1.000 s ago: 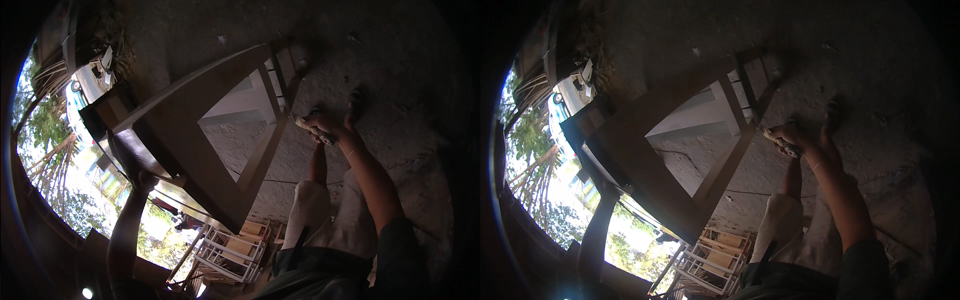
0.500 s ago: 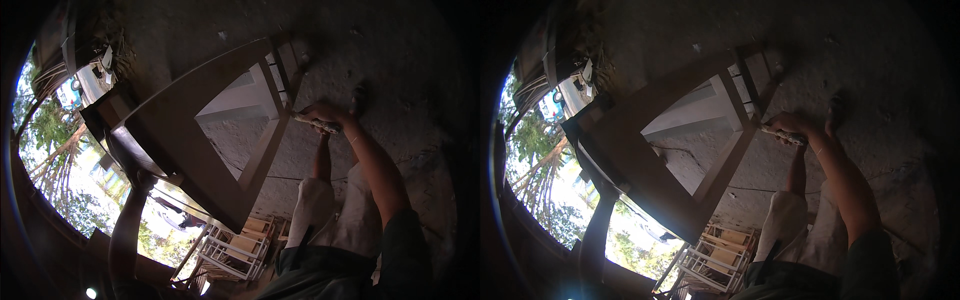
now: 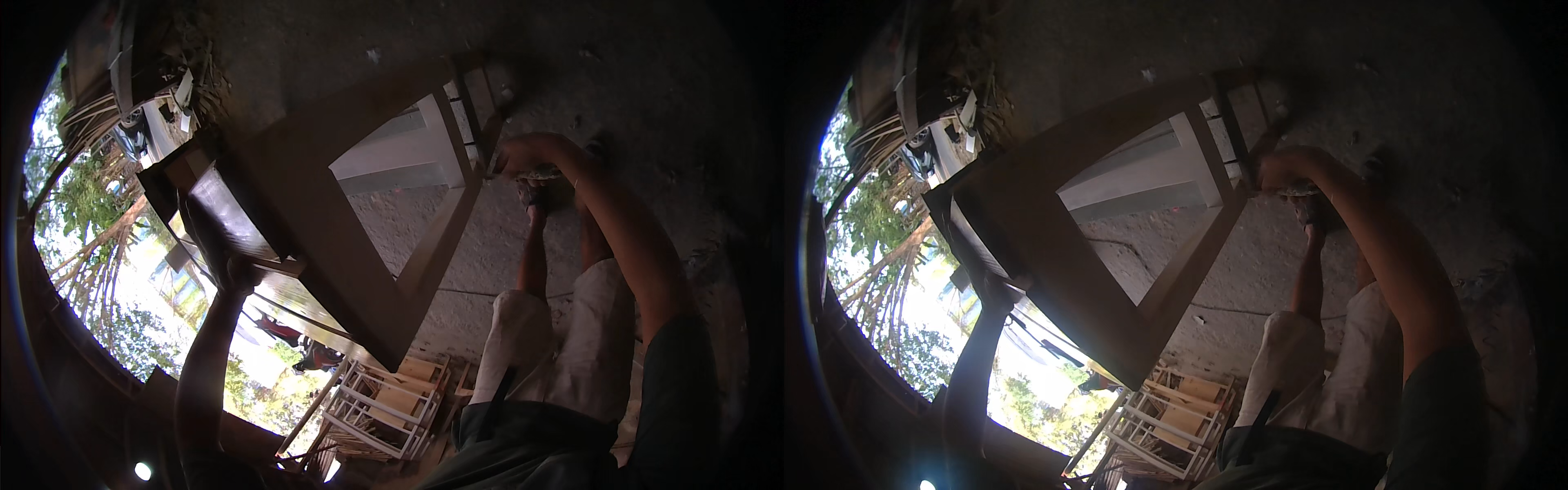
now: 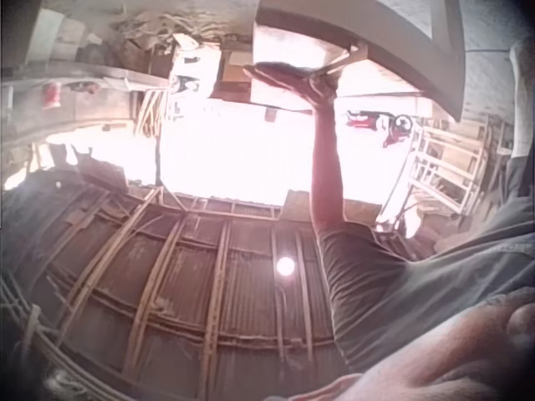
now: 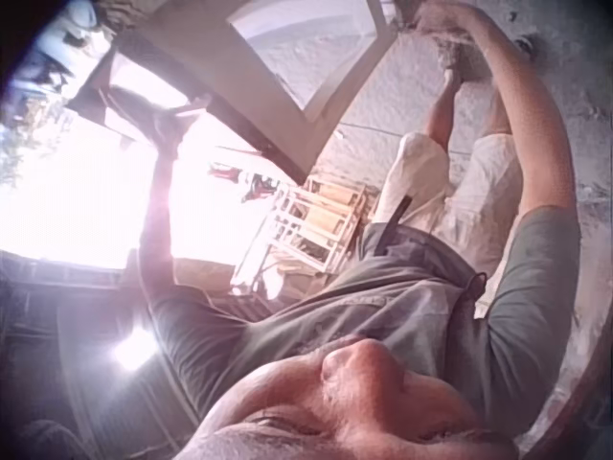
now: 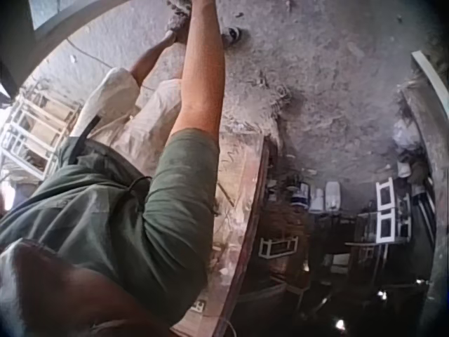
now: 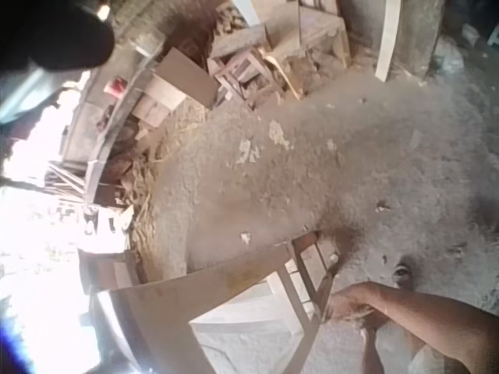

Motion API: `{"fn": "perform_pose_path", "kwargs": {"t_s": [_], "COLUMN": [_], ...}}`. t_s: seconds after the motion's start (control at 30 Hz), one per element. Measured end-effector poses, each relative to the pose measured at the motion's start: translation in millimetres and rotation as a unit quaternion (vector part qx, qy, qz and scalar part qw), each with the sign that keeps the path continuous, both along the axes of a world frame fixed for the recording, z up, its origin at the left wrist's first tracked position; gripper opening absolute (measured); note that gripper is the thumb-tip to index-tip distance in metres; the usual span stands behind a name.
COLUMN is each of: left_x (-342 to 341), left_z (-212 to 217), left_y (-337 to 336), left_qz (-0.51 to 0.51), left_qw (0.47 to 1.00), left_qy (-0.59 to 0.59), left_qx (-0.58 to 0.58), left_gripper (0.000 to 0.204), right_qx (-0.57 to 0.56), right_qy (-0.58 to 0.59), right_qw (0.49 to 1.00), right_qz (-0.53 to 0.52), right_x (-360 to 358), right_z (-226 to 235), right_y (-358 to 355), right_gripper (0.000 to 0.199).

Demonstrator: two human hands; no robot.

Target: The person sands the wooden and painted surfaces of a table with sandpaper, then dips a small wood piece into a container and applies a substance to the frame's joints and edges.

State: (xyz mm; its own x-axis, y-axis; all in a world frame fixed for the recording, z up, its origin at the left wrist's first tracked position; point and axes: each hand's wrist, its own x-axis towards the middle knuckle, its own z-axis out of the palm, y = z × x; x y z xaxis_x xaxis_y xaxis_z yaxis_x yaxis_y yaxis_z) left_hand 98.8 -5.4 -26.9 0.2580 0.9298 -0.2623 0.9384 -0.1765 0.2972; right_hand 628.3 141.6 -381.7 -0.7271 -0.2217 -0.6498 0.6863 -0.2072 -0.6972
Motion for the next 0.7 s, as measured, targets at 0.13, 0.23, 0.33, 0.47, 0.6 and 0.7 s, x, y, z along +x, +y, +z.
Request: {"fn": "perform_pose_path", "kwargs": {"t_s": [0.13, 0.23, 0.33, 0.47, 0.6, 0.7], "left_x": [22.3, 37.0, 44.7, 54.9, 63.5, 74.4], "left_z": [5.4, 9.2, 12.8, 10.2, 12.5, 10.9], "left_y": [19.4, 28.9, 34.1, 45.8, 49.0, 55.0], "left_qz": [0.007, 0.014, 0.021, 0.026, 0.040, 0.047], "left_qw": [1.000, 1.000, 1.000, 1.000, 0.999, 0.999], "left_qy": [-0.001, -0.003, -0.005, -0.012, -0.013, -0.015], "left_qx": [0.011, 0.014, 0.011, 0.010, 0.006, 0.007], "left_gripper": [0.070, 0.071, 0.071, 0.072, 0.072, 0.073], "right_qx": [-0.030, -0.055, -0.042, 0.135, 0.155, 0.131], "right_qy": [-0.010, 0.000, 0.001, 0.069, 0.070, 0.044], "right_qw": [0.999, 0.986, 0.963, 0.918, 0.908, 0.921], "right_qz": [-0.022, -0.161, -0.265, -0.367, -0.382, -0.365], "right_x": [30.8, 55.2, 60.8, 43.5, 14.5, 9.7], "right_z": [21.5, 35.4, 50.8, 7.4, 28.5, 36.4], "right_y": [-3.4, -21.3, -39.6, -84.5, -85.6, -101.9], "right_gripper": [0.038, 0.045, 0.049, 0.044, 0.045, 0.045]}}
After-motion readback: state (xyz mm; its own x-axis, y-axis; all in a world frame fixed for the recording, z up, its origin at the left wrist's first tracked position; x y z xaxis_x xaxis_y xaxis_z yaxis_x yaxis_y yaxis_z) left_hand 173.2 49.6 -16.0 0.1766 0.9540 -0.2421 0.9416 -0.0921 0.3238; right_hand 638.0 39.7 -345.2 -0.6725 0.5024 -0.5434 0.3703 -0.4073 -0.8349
